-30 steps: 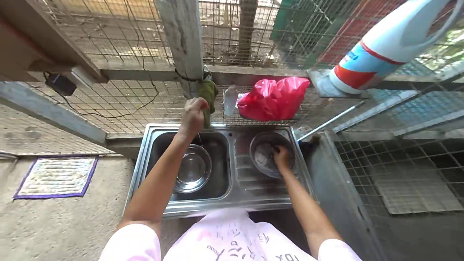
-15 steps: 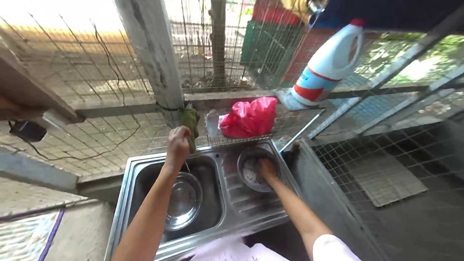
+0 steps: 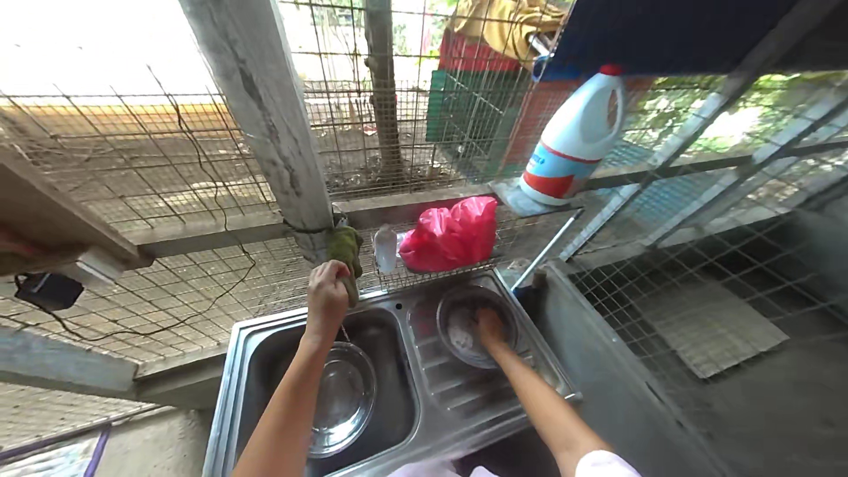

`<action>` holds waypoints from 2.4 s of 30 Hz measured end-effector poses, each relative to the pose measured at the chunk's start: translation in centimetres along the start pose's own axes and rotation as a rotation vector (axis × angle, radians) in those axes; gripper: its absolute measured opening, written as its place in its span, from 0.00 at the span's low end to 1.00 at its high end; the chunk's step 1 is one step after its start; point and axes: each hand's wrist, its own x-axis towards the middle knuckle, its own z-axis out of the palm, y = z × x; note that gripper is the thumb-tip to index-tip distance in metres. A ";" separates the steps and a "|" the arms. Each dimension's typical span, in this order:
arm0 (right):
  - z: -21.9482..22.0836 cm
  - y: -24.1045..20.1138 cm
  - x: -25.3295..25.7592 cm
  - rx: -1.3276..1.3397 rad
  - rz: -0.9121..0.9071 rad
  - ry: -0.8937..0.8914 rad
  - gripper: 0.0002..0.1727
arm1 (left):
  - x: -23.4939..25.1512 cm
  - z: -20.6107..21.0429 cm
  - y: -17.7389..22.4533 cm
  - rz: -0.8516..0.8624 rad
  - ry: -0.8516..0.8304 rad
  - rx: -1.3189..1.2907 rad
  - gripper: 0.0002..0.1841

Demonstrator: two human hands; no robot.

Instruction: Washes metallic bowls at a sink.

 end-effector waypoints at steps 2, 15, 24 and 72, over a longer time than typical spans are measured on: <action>0.8 0.2 -0.2 -0.056 -0.013 -0.070 0.28 | 0.0 0.0 0.3 -0.019 -0.011 0.004 0.12; -0.9 -15.7 -5.5 0.917 -0.131 -0.307 0.34 | -0.2 -0.4 0.1 0.013 0.001 -0.106 0.13; 6.5 -27.4 -5.5 0.976 -0.051 -0.539 0.29 | -15.9 -2.9 -20.6 -0.845 -0.141 0.089 0.38; 12.4 -22.0 -12.2 -0.238 -1.238 -0.667 0.25 | -16.2 -3.9 -16.6 -1.029 0.257 -1.094 0.25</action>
